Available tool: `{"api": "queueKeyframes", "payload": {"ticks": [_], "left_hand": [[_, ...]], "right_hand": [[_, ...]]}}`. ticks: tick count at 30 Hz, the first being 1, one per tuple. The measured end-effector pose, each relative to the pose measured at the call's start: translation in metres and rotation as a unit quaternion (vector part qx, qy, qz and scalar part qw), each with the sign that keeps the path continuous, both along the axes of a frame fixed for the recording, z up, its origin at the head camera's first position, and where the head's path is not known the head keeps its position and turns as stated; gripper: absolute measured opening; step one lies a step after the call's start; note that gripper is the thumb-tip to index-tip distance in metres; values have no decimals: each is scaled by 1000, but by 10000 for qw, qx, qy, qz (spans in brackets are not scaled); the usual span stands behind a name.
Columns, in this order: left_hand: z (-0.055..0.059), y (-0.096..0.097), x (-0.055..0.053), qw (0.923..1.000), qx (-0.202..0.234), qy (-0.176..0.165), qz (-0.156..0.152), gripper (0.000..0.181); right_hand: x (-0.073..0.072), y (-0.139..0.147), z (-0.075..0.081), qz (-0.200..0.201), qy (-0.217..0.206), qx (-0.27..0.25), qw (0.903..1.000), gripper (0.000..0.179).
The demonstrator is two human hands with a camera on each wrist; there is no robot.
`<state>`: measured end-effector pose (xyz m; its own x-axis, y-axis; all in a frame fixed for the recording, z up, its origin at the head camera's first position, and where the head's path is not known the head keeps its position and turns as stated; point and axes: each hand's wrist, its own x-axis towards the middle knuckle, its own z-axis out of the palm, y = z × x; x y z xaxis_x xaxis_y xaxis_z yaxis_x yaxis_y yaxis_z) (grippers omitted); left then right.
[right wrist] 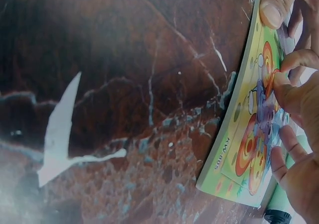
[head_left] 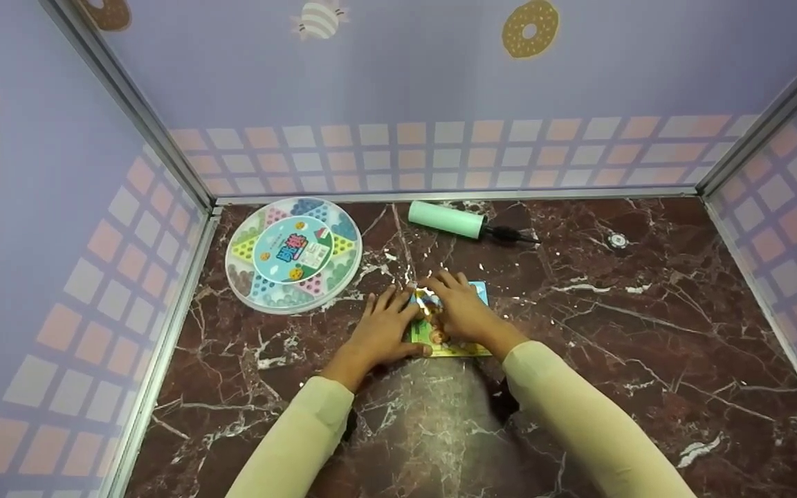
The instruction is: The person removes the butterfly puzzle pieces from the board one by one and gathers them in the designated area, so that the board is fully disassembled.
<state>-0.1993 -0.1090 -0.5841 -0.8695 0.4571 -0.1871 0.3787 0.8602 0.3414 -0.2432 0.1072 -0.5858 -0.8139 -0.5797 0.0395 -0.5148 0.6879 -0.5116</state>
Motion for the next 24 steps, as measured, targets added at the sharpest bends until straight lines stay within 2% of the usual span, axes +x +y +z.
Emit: {"api": "queueKeyframes", "payload": {"ticks": [9, 16, 22, 24], "left_hand": [[1, -2, 0, 10000, -43, -58, 31, 78], [0, -1, 0, 10000, -6, -66, 18, 77], [0, -2, -1, 9999, 70, -130, -10, 92], [-10, -3, -4, 9998, 194, -44, -28, 95]], "right_hand": [[-1, -1, 2, 45, -134, -75, 9999, 64], [0, -3, 3, 199, 192, -124, 9995, 58], [1, -4, 6, 235, 206, -71, 9995, 55], [1, -4, 6, 225, 192, -10, 9996, 55]]}}
